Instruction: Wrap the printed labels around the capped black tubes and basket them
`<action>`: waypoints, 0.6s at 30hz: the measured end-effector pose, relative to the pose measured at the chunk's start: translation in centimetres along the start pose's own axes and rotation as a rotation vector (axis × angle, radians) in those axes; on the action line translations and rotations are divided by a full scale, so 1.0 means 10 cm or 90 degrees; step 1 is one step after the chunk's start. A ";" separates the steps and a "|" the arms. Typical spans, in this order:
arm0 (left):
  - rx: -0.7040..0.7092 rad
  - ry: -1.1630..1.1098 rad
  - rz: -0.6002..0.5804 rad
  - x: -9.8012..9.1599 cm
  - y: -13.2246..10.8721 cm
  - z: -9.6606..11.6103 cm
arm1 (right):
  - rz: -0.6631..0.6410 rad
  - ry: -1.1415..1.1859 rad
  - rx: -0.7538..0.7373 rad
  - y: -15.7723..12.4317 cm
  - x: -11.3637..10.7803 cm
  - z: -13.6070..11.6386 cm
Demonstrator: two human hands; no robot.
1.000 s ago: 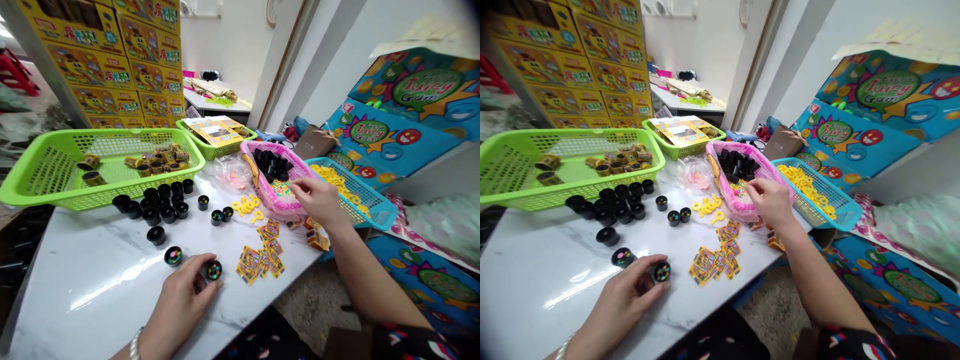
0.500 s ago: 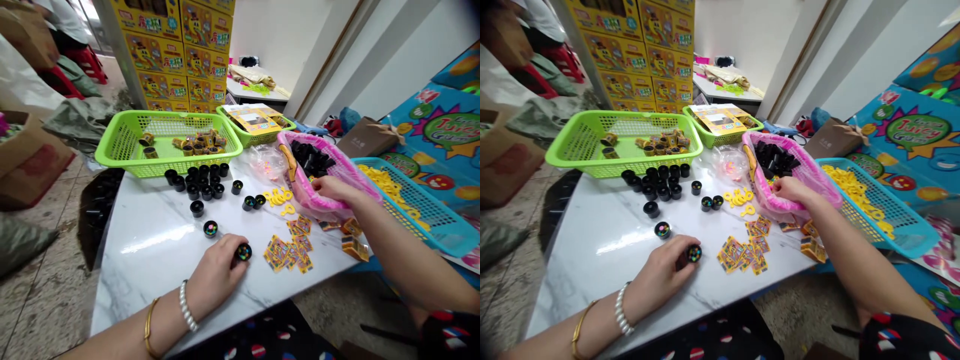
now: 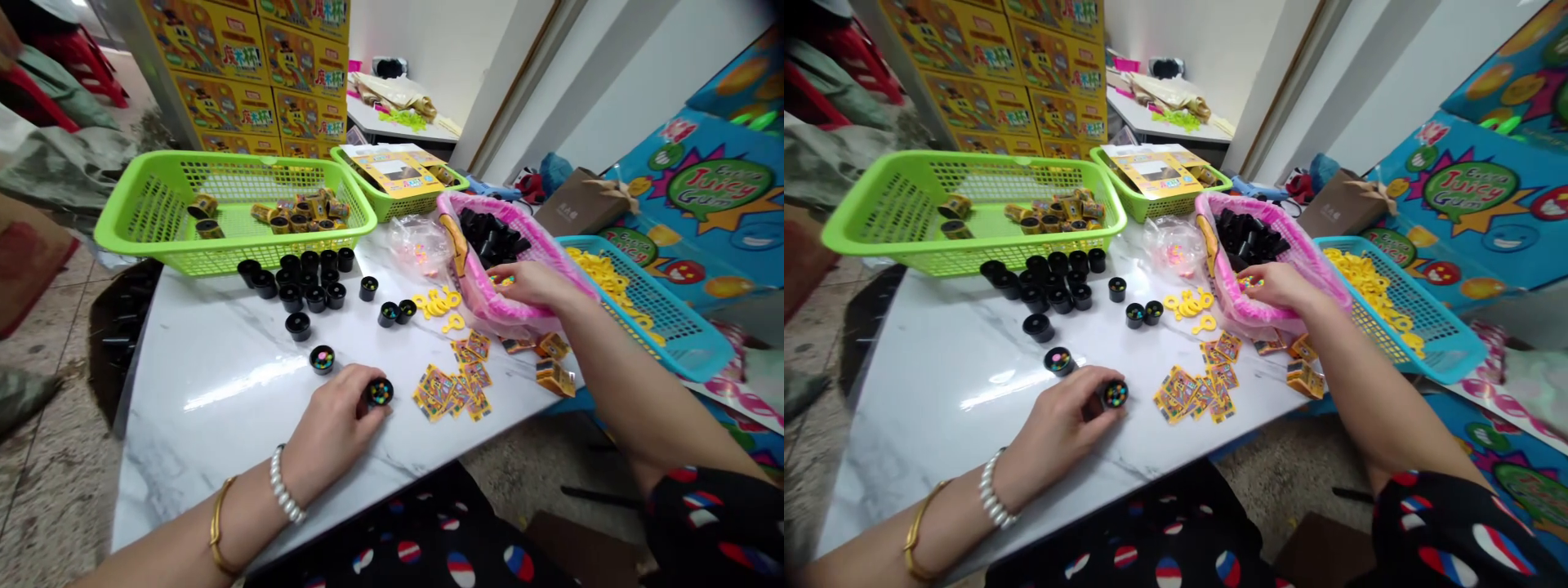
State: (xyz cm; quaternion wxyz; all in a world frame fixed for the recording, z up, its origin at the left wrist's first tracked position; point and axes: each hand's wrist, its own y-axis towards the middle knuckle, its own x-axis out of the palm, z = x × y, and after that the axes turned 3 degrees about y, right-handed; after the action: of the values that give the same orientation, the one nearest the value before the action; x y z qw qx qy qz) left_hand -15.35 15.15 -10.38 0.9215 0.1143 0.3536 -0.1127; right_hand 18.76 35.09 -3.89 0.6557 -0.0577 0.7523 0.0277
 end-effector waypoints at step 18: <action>0.038 -0.018 0.006 0.02 0.01 -0.09 | 0.020 -0.157 -0.087 -0.56 0.53 -1.21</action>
State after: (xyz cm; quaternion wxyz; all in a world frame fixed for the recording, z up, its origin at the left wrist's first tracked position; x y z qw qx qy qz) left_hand -15.76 15.51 -11.15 0.9232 0.1414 0.3364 -0.1204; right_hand 6.78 27.89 -7.30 0.7375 -0.0866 0.6629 0.0956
